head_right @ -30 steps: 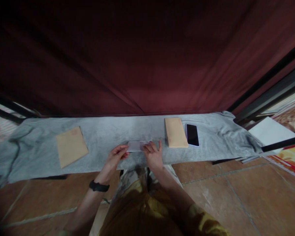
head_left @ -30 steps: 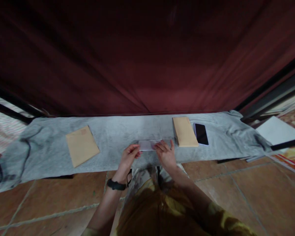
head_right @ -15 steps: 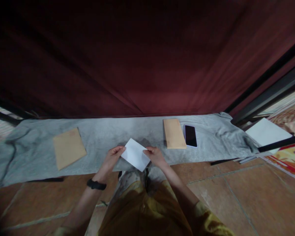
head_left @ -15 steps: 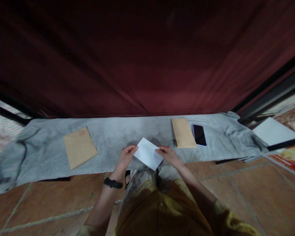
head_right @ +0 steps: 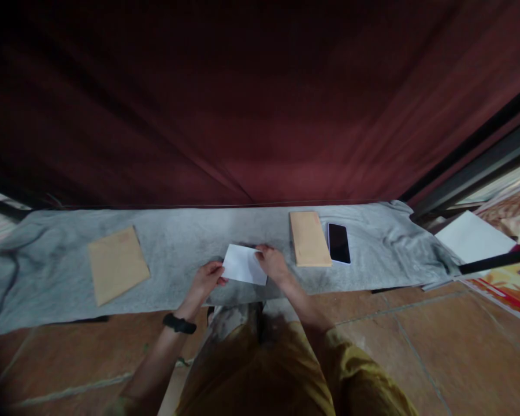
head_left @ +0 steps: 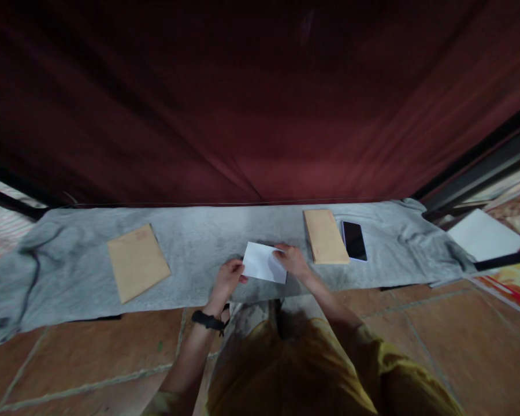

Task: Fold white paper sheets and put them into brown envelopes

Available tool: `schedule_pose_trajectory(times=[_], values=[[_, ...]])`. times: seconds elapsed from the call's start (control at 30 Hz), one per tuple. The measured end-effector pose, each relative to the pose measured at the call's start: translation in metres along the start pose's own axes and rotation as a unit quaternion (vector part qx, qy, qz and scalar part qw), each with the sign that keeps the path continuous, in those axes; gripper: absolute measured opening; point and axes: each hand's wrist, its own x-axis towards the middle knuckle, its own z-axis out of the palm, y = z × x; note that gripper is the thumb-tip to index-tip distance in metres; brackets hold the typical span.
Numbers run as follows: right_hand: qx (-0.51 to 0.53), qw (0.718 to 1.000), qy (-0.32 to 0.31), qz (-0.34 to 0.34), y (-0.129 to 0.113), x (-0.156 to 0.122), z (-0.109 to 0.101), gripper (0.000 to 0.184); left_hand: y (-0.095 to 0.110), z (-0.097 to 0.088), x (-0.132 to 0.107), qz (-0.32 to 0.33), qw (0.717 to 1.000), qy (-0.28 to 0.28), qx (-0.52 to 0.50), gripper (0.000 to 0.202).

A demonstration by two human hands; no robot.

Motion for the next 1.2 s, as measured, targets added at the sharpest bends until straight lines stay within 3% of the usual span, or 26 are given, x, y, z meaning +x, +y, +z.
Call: schedule_pose_trajectory(times=[0.17,0.3,0.37,0.57,0.83,0.97,1.07,1.2], values=[[-0.061,0.994,0.027,-0.084,-0.030,-0.013,0.008,0.038,-0.001,0.006,0.003,-0.013,0.999,0.019,0.025,0.004],[-0.044,0.984,-0.012,-0.174,-0.055,-0.049,0.031,0.042,-0.001,0.007,0.002,-0.012,0.998,0.025,0.051,0.004],[-0.061,0.981,-0.022,-0.182,-0.060,-0.064,0.039,0.047,0.000,0.007,0.000,-0.016,0.997,0.031,0.068,0.005],[-0.092,0.980,-0.019,-0.174,-0.044,-0.083,0.036,0.053,0.002,0.010,-0.007,-0.008,0.981,0.076,0.178,0.007],[-0.110,0.988,0.023,-0.105,-0.008,-0.107,0.023,0.057,-0.004,0.010,-0.003,-0.030,0.987,0.066,0.142,0.008],[-0.085,0.993,0.033,-0.069,-0.005,-0.103,0.013,0.048,-0.002,0.008,0.000,-0.042,0.994,0.037,0.097,0.006],[-0.077,0.995,0.042,-0.048,-0.015,-0.083,0.009,0.045,-0.001,0.007,-0.001,-0.038,0.995,0.030,0.090,0.008],[-0.082,0.994,0.021,-0.072,-0.031,-0.052,0.018,0.046,-0.002,0.007,-0.001,-0.030,0.996,0.031,0.074,0.008]])
